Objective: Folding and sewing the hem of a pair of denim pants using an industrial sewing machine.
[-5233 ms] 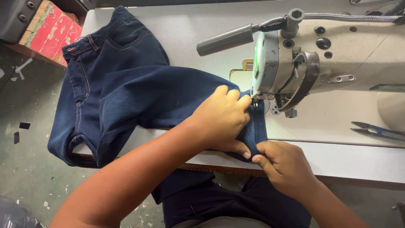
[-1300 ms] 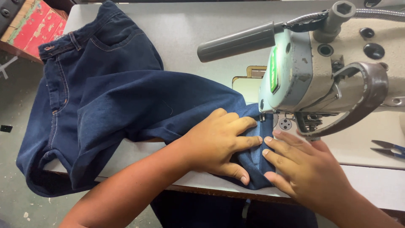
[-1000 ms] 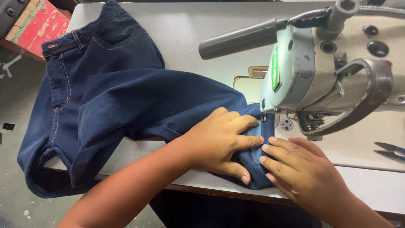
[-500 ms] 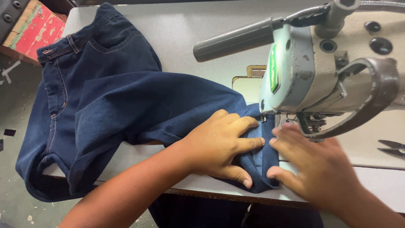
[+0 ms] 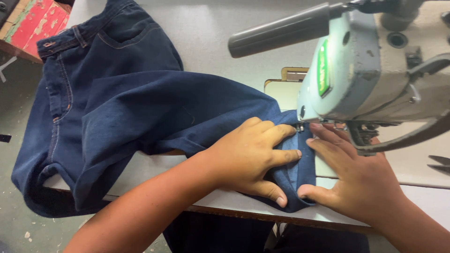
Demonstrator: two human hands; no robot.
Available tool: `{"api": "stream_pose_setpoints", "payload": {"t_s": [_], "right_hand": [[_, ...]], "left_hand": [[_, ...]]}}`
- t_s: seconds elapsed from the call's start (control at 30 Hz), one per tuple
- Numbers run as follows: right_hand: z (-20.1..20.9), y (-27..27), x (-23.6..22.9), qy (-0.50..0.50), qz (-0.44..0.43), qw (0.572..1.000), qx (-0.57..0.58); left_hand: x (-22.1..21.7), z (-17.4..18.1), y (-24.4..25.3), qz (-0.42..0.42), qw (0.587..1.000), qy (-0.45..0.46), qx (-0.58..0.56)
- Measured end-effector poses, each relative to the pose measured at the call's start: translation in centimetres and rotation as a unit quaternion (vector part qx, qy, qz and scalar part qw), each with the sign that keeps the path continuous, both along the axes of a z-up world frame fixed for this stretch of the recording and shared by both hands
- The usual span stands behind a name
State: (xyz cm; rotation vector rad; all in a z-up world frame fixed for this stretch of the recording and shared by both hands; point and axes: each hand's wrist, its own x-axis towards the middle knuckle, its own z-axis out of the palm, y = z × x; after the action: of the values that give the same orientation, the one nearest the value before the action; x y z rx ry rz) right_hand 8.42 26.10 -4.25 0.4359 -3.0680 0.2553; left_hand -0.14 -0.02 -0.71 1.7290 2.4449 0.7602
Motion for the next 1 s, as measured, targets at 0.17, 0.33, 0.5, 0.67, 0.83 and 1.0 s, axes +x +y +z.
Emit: {"api": "stream_pose_setpoints", "payload": {"t_s": [0.17, 0.33, 0.5, 0.67, 0.83, 1.0], "right_hand": [[0.9, -1.0, -0.2, -0.036, -0.042, 0.998, -0.034], [1.3, -1.7, -0.4, 0.024, 0.019, 0.999, 0.029], [2.4, -2.4, -0.7, -0.026, 0.003, 0.997, 0.067], [1.9, -2.0, -0.3, 0.01, 0.022, 0.997, 0.079], [1.5, -1.5, -0.1, 0.016, 0.029, 0.998, 0.06], [4.0, 5.7, 3.0, 0.075, 0.063, 0.995, -0.027]], "left_hand": [[-0.2, 0.0, -0.3, -0.013, 1.0, 0.001, 0.007], [-0.4, -0.2, -0.4, -0.019, 0.999, 0.025, 0.017], [-0.1, -0.5, -0.4, -0.006, 0.998, 0.05, 0.031], [0.1, -0.5, -0.4, -0.005, 0.999, 0.042, 0.026], [0.2, -0.1, -0.3, -0.012, 0.999, 0.032, 0.03], [-0.1, 0.5, 0.3, -0.017, 1.0, 0.015, 0.001]]}}
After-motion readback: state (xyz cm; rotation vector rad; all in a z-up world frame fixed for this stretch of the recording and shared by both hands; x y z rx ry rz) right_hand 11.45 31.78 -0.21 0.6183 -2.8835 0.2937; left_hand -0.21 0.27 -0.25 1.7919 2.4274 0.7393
